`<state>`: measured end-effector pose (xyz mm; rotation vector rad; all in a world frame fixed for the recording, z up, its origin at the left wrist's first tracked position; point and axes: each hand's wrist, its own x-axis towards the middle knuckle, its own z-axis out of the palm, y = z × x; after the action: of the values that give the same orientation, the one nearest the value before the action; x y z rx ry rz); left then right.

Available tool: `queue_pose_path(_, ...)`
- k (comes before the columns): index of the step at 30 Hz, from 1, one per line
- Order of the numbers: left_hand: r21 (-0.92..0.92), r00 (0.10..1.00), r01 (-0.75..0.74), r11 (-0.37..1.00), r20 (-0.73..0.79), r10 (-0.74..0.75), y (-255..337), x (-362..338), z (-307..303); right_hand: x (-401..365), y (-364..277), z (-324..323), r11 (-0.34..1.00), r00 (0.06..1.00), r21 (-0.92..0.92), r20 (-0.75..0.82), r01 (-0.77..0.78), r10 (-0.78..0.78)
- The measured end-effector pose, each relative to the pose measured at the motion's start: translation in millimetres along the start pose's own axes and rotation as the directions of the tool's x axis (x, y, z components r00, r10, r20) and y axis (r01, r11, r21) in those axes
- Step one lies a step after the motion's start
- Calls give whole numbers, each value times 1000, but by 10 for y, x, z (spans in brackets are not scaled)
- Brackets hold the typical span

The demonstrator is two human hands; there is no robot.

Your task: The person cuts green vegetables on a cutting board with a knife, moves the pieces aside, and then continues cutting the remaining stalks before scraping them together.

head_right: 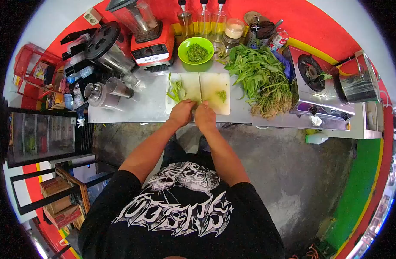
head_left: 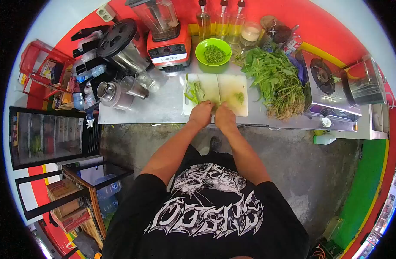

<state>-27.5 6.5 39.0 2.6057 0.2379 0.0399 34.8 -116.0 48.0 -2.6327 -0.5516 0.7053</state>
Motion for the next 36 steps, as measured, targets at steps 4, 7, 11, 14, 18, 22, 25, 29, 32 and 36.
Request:
queue_pose_path(4, 86, 995, 24, 996, 95, -32, 4, 36, -12, -64, 87, 75, 996, 996, -13, -21, 87, -87)
queue_pose_path(7, 84, 995, 36, 996, 85, -43, 24, 36, 8, -59, 85, 140, 998, 998, 39, -25, 52, -52)
queue_pose_path(11, 125, 992, 46, 991, 108, -60, 64, 71, 14, 24, 97, 138, 998, 1000, 69, -27, 12, -10)
queue_pose_path(14, 73, 990, -60, 995, 129, 51, 6, 44, 39, 29, 143, 129, 992, 999, 121, -6, -34, 35)
queue_pose_path(18, 64, 995, -93, 994, 35, 91, -9, -36, 177, -89, 342, 51, 998, 1000, 48, 5, -29, 29)
queue_pose_path(22, 91, 997, -71, 993, 10, 70, 54, 4, 214, 5, 595, -15, 992, 995, 84, -42, -90, 93)
queue_pose_path(25, 75, 996, -83, 994, 35, 80, 78, 77, 251, -16, 605, -92, 992, 993, 80, -61, -99, 104)
queue_pose_path(29, 49, 995, -86, 995, 62, 83, 176, 128, 236, -54, 511, -181, 998, 993, 53, -119, -15, 21)
queue_pose_path(32, 66, 991, -132, 989, 6, 132, 104, 122, 304, -83, 427, -210, 998, 994, 51, -107, 29, -24)
queue_pose_path(36, 130, 997, -72, 989, 35, 68, 143, 107, 256, -162, 309, -241, 997, 995, 46, -81, 62, -58)
